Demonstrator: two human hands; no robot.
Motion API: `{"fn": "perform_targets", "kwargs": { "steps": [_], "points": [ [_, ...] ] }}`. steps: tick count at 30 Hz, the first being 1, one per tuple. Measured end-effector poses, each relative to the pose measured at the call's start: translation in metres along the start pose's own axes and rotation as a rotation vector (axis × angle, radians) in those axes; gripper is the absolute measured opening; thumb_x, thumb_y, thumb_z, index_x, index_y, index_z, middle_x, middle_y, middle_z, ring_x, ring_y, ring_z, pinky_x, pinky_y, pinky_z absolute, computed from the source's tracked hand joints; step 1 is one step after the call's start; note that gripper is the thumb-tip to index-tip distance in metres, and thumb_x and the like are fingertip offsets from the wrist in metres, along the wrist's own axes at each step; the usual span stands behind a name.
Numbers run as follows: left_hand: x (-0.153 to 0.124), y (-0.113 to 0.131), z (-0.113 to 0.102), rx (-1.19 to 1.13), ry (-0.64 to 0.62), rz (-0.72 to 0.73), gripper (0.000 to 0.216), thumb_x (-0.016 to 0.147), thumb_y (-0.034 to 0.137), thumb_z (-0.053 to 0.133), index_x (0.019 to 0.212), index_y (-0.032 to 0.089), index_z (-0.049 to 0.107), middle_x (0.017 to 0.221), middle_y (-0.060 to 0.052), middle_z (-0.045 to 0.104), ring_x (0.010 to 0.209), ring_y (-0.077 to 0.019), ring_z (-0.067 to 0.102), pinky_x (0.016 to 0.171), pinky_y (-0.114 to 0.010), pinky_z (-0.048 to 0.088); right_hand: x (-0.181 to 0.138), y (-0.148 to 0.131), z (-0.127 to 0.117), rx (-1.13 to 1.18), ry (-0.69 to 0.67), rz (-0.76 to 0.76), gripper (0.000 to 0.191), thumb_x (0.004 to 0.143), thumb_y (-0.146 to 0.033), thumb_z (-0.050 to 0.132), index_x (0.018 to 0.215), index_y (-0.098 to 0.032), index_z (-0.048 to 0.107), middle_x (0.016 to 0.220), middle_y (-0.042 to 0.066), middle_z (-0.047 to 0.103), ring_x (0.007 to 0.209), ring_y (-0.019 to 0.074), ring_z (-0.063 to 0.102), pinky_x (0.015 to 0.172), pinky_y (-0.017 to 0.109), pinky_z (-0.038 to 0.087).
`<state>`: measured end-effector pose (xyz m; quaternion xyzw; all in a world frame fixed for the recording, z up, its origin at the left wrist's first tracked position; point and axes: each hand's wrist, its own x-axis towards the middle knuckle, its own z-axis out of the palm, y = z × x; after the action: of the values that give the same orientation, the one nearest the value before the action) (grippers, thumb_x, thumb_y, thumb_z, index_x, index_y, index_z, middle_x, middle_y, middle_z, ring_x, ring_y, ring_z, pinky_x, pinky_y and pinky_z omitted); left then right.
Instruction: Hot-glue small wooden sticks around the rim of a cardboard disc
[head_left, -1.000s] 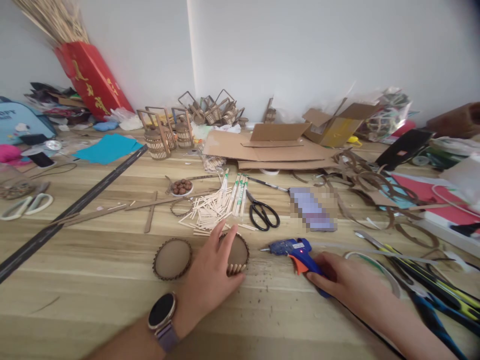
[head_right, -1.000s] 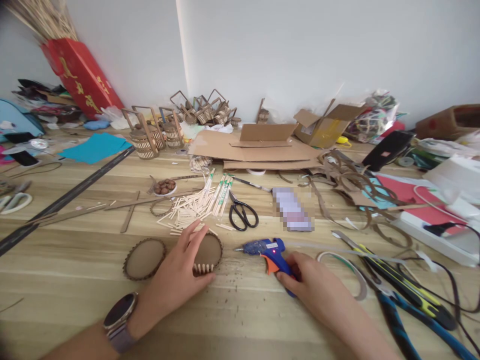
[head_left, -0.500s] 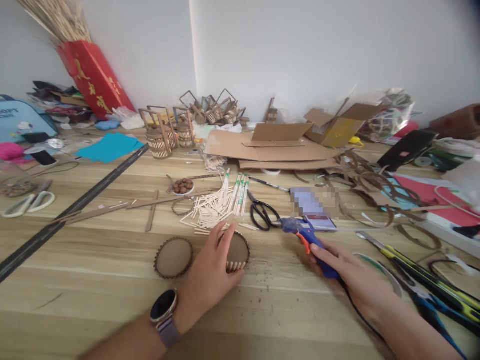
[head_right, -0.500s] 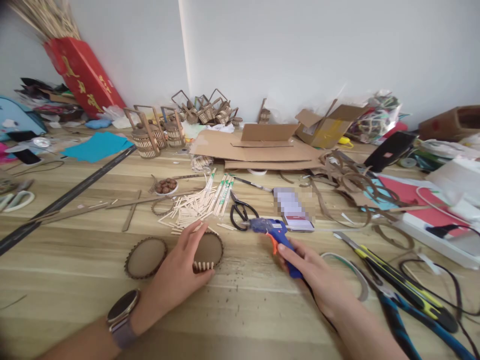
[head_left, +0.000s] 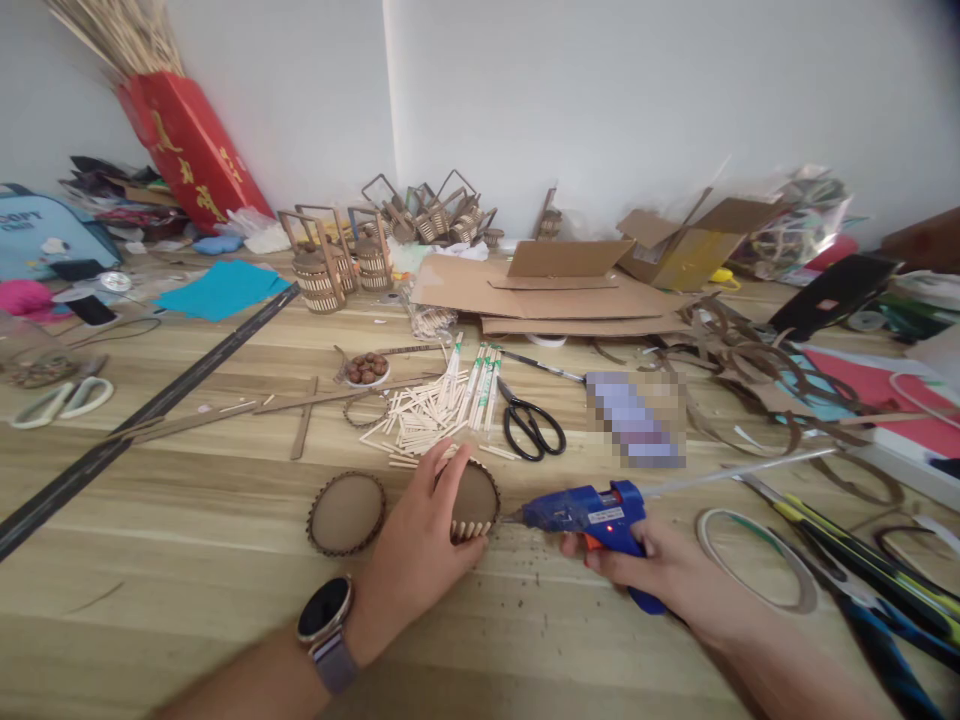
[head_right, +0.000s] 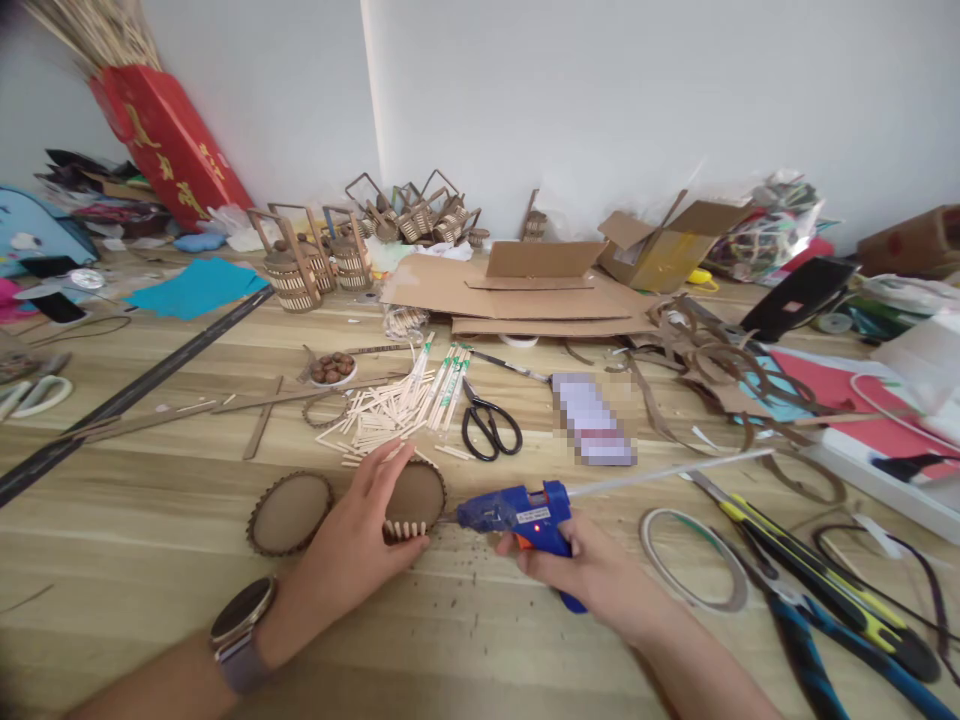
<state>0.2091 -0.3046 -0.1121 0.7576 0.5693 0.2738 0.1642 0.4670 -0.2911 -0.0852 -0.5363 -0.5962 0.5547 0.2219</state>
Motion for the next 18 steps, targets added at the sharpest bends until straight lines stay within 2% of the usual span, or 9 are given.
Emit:
{"fn": "perform_targets", "kwargs": {
  "steps": [3, 6, 13, 18],
  "points": [
    [0.001, 0.001, 0.000, 0.009, -0.004, -0.010, 0.085, 0.072, 0.012, 0.069, 0.145, 0.021, 0.025, 0.151, -0.018, 0.029, 0.141, -0.0317, 0.032, 0.112, -0.051, 0.036, 0.000, 0.000, 0.002, -0.108, -0.039, -0.107, 0.027, 0.074, -0.047, 0.067, 0.075, -0.020, 0.068, 0.077, 0.003, 0.069, 0.071, 0.0192, 0.061, 0.067, 0.028, 0.050],
    [0.001, 0.002, -0.001, 0.017, -0.006, -0.012, 0.084, 0.072, 0.012, 0.069, 0.145, 0.019, 0.026, 0.151, -0.018, 0.030, 0.141, -0.0321, 0.032, 0.113, -0.051, 0.035, 0.000, -0.002, 0.006, -0.213, -0.048, -0.125, 0.032, 0.075, -0.052, 0.063, 0.082, -0.021, 0.070, 0.080, 0.004, 0.073, 0.076, 0.0231, 0.066, 0.071, 0.032, 0.055],
    [0.000, 0.000, 0.001, 0.023, 0.027, 0.014, 0.085, 0.071, 0.011, 0.067, 0.144, 0.020, 0.024, 0.149, -0.017, 0.033, 0.141, -0.0312, 0.032, 0.113, -0.052, 0.036, -0.004, -0.002, 0.014, -0.386, 0.032, -0.250, 0.039, 0.082, -0.050, 0.056, 0.102, -0.022, 0.074, 0.089, 0.007, 0.076, 0.083, 0.0272, 0.069, 0.079, 0.038, 0.057],
    [-0.001, 0.000, 0.001, 0.020, 0.025, 0.017, 0.083, 0.072, 0.012, 0.067, 0.144, 0.019, 0.025, 0.149, -0.018, 0.033, 0.140, -0.0320, 0.033, 0.111, -0.052, 0.037, -0.004, 0.000, 0.018, -0.387, 0.019, -0.283, 0.037, 0.084, -0.049, 0.054, 0.096, -0.019, 0.074, 0.090, 0.009, 0.076, 0.085, 0.0273, 0.070, 0.077, 0.036, 0.057]
  ]
}}
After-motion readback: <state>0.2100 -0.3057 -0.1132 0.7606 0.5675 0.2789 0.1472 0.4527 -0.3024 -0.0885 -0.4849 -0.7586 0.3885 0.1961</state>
